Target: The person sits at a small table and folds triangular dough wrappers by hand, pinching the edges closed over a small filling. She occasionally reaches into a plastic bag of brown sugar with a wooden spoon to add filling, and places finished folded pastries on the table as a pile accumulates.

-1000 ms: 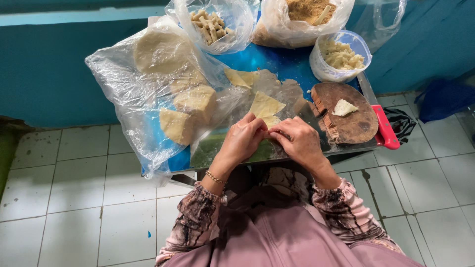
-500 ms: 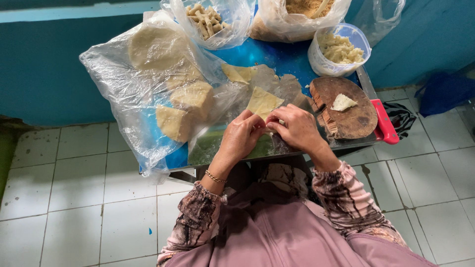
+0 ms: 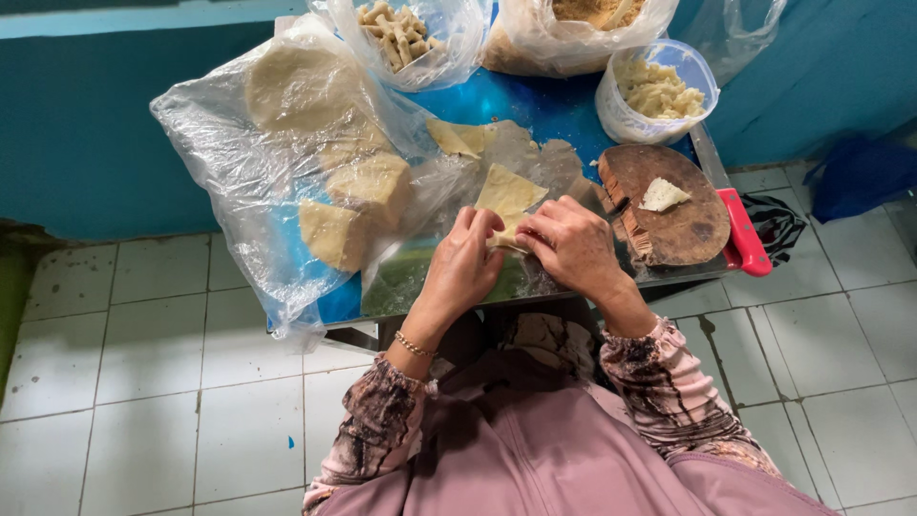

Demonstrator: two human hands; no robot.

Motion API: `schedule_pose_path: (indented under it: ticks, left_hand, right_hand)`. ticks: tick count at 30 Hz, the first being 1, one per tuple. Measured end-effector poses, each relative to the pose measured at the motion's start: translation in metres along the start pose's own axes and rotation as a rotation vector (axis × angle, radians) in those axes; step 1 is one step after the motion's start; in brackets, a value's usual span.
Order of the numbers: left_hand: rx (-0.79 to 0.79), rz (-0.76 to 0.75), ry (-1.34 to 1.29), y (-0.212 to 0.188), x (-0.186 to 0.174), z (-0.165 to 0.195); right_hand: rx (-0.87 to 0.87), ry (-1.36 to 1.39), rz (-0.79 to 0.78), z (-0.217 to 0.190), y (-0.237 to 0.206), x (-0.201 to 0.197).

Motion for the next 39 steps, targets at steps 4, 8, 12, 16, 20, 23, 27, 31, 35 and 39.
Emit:
schedule_pose_path:
  ticks: [4,8,12,16,20,23,27,31,35,39]
  left_hand:
    - [0.035,0.07,0.113,-0.01,-0.004,0.006]
    - [0.058,0.15,0.28,-0.017,-0.001,0.011]
    - [0.135,0.11,0.511,-0.02,0.005,0.018]
    - [0.196,0.119,0.481,-0.025,0.001,0.029]
    - [0.212,0.076,0.445,-0.027,-0.001,0.034]
    - [0.197,0.119,0.307,-0.018,-0.005,0.028]
    - [0.106,0.041,0.301,0.009,0.004,0.007]
    - [0.033,0.018,0.231,0.018,0.005,-0.007]
    - [0.038,0.074,0.167,0.012,0.002,-0.006]
    - [0.034,0.07,0.224,0.009,0.004,-0.004]
  right_hand:
    - [-0.042,-0.012,0.013,-0.002,0.0,-0.002]
    - [-0.037,-0.013,-0.008,-0.001,-0.001,0.0]
    - [0.048,0.045,-0.086,0.011,0.002,0.007]
    - [0.049,0.101,-0.128,0.018,0.006,0.011]
    - [0.061,0.114,-0.141,0.022,0.007,0.014]
    - [0.079,0.112,-0.171,0.023,0.009,0.016]
    - [0.139,0.096,-0.172,0.023,0.012,0.011]
    - [0.094,-0.025,-0.096,0.008,0.002,0.001]
    - [-0.001,-0.079,-0.028,-0.001,0.004,-0.002]
    - [-0.031,-0.104,-0.006,0.003,0.007,0.001]
Point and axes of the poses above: each hand's wrist, its own y-axis towards the middle knuckle, its own x-axis out of the palm, z = x × y, the point moved 7 cm from there along y, towards the middle knuckle, and after that the axes turned 4 degrees about -z, right-handed, at the moved point
